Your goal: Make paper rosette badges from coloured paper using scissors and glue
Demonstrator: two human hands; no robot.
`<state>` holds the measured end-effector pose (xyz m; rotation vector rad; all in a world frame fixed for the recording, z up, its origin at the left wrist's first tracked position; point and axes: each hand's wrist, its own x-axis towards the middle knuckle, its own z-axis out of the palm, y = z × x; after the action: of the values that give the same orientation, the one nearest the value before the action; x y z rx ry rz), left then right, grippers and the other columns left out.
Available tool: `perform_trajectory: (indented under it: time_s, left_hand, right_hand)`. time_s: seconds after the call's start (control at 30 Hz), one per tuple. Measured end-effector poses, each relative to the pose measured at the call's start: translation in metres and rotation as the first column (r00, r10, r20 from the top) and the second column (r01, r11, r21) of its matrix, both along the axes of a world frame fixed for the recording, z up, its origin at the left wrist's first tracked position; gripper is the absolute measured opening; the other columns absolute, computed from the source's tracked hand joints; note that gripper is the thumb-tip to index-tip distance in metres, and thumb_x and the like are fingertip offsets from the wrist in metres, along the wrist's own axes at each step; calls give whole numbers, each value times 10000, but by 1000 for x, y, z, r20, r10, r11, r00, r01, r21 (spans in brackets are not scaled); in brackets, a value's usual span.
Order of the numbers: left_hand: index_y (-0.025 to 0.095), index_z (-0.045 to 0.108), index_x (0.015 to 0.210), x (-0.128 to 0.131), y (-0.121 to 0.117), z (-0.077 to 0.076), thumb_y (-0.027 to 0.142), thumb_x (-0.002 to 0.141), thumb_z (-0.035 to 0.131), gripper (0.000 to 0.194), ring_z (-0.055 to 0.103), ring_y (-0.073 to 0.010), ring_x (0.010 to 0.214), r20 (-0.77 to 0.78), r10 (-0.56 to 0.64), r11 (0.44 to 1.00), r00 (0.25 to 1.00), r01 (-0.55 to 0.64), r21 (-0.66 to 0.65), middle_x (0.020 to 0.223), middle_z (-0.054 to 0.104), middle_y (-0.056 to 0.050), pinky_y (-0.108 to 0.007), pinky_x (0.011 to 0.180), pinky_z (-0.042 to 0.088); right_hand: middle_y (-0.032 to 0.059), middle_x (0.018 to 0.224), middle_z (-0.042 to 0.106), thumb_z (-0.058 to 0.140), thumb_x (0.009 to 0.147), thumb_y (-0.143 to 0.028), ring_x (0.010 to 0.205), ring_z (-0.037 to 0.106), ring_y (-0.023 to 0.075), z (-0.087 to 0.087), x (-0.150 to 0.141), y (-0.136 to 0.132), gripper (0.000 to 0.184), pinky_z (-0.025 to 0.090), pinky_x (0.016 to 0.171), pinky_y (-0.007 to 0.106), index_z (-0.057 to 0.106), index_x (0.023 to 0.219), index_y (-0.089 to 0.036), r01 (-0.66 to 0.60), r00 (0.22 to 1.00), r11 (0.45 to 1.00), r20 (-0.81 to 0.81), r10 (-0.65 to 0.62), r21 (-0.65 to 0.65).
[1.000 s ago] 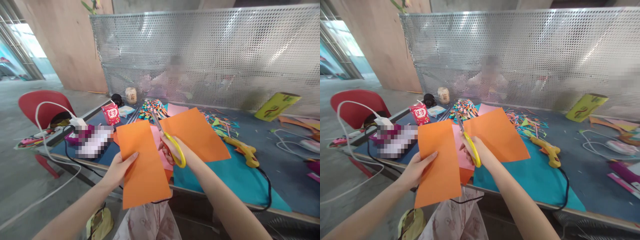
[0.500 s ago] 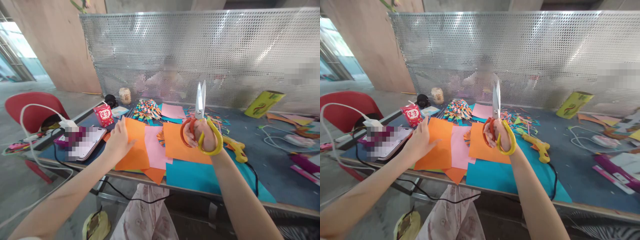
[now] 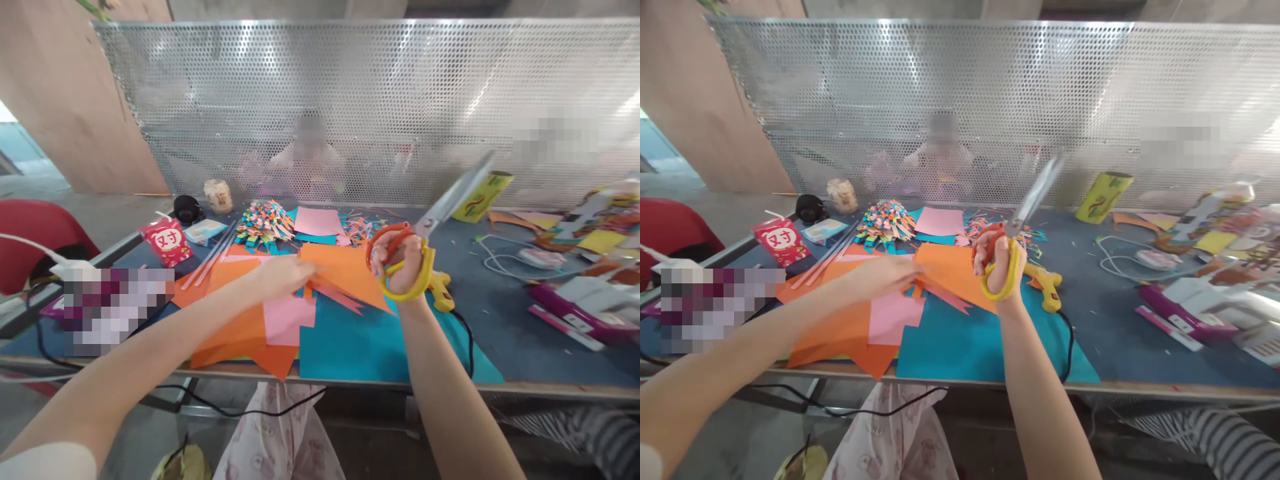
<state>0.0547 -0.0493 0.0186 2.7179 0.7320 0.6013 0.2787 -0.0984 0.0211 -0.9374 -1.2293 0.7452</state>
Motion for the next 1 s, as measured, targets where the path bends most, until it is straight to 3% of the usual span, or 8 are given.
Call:
perform_trajectory:
  time_s: [0.07, 0.17, 0.27, 0.43, 0.53, 0.73, 0.87, 1.0]
  left_hand:
    - [182, 734, 974, -3, 16, 12, 146, 813, 530, 262, 694, -234, 904, 177, 126, 992, 976, -119, -48, 1002, 742, -90, -353, 907, 494]
    - [133, 694, 1083, -11, 44, 34, 230, 861, 491, 316, 685, -216, 902, 350, 243, 970, 905, -220, -104, 1031, 727, -83, -366, 878, 512]
    - [116, 695, 1052, -13, 77, 54, 210, 826, 536, 292, 698, -186, 756, 490, 419, 908, 765, -349, -230, 1002, 729, -101, -338, 765, 569]
    - [76, 660, 1071, 5, 138, 75, 87, 816, 511, 295, 695, -156, 673, 556, 573, 819, 602, -401, -410, 1072, 704, -134, -310, 674, 603]
    - [61, 649, 1002, 21, 170, 76, 30, 810, 503, 243, 704, -153, 702, 516, 698, 713, 497, -409, -570, 993, 709, -135, -277, 682, 607]
    - [29, 628, 939, 36, 197, 50, 6, 739, 591, 205, 713, -246, 744, 418, 762, 642, 495, -487, -592, 845, 693, -162, -355, 631, 617]
    - [48, 614, 1076, 32, 193, 33, 31, 772, 550, 312, 706, -260, 849, 393, 732, 679, 556, -555, -481, 1081, 673, -194, -405, 724, 607]
    - [70, 630, 1116, 21, 182, 33, 69, 768, 579, 351, 628, -281, 1103, 349, 677, 736, 648, -605, -305, 1211, 636, -189, -414, 983, 491]
  right_hand:
    - [-56, 562, 350, 428, 693, -794, 373, 323, 85, 3, 0, -5, 544, 300, 406, 277, 438, 753, -253, 148, 985, 978, -115, -132, 147]
    - [-45, 565, 353, 443, 736, -745, 380, 334, 88, 6, 1, -10, 492, 303, 399, 275, 423, 719, -253, 295, 942, 921, -237, -237, 253]
    - [-40, 543, 361, 458, 737, -727, 370, 352, 87, 7, 4, -6, 497, 323, 382, 272, 420, 639, -241, 386, 901, 867, -329, -282, 315]
    - [-63, 498, 377, 468, 754, -697, 308, 331, 69, 0, 5, 11, 498, 280, 314, 246, 457, 619, -218, 367, 856, 905, -458, -238, 216]
    - [-76, 476, 397, 520, 752, -685, 311, 371, 75, -8, 1, 18, 487, 302, 320, 240, 495, 649, -209, 341, 856, 926, -461, -234, 163]
    - [-73, 480, 422, 530, 825, -624, 334, 408, 84, -21, -1, 21, 439, 304, 345, 246, 532, 718, -198, 371, 916, 902, -250, -315, 220]
    - [-67, 513, 417, 501, 850, -622, 355, 422, 82, -26, 1, 21, 438, 313, 353, 244, 518, 724, -202, 378, 923, 903, -158, -350, 203]
    - [-73, 495, 416, 508, 847, -620, 351, 421, 82, -28, 2, 23, 429, 311, 357, 239, 517, 728, -208, 370, 926, 906, -155, -344, 203]
